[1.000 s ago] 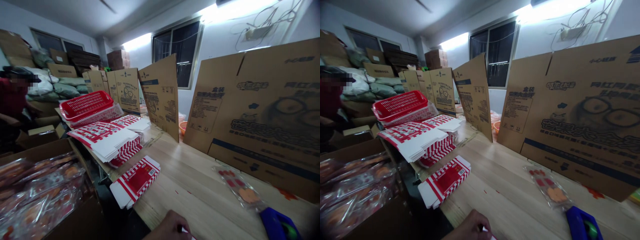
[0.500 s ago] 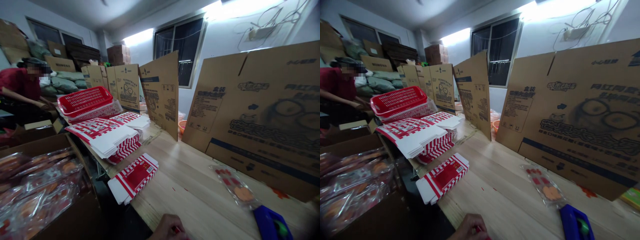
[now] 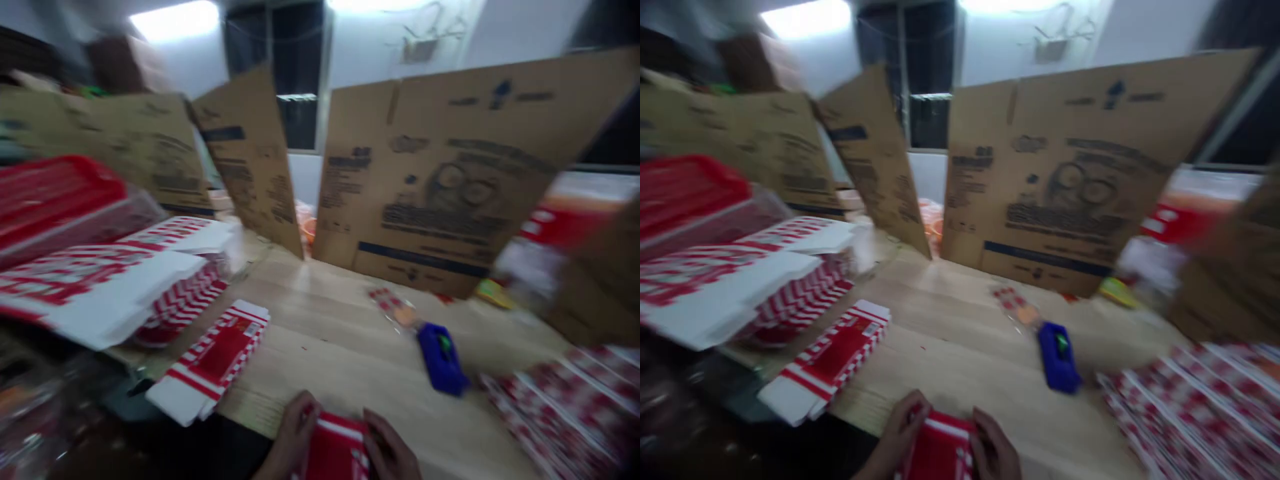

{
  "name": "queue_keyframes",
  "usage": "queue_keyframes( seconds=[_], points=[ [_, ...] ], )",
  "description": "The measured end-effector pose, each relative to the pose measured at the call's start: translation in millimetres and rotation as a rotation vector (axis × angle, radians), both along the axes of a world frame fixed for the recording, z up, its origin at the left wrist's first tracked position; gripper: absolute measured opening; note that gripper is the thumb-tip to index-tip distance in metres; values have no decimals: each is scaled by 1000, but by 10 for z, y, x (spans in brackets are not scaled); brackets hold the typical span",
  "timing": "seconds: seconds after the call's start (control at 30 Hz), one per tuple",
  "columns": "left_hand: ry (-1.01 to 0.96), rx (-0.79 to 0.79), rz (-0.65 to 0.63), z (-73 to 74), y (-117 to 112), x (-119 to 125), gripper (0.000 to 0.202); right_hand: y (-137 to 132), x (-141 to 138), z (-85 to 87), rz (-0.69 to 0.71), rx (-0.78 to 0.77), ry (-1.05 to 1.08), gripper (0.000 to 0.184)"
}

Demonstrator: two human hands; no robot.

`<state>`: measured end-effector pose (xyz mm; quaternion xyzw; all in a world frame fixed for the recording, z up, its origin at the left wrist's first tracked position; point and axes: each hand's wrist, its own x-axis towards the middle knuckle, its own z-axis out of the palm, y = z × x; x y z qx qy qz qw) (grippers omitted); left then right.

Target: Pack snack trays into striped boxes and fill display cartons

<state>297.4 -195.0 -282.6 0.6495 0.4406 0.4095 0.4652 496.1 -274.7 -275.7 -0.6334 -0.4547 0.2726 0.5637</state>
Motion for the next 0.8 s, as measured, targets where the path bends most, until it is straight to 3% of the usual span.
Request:
queue_keyframes(
  seconds=[0.07,0.2,0.3,0.5,0.63,0.8],
  points=[
    [26,-56,-72,63,29,-43,43,-9,232,42,-29,2,16,37],
    [104,-74,-164,59,149,-66,41,-90,947,232,-415,109,-158,29],
    [149,-75,-194,92,136,-65,41,-85,1422,326,-591,68,-253,32],
    [145,-45,-198,226,109,-58,40,381,1917,280,-576,-60,-260,32],
    [142,-45,-230,205,152,-81,41,602,2055,240,-541,-133,-226,25],
    [142,-68,-274,176,176,-89,42,691,2107,171,-555,-146,-129,19]
  ],
)
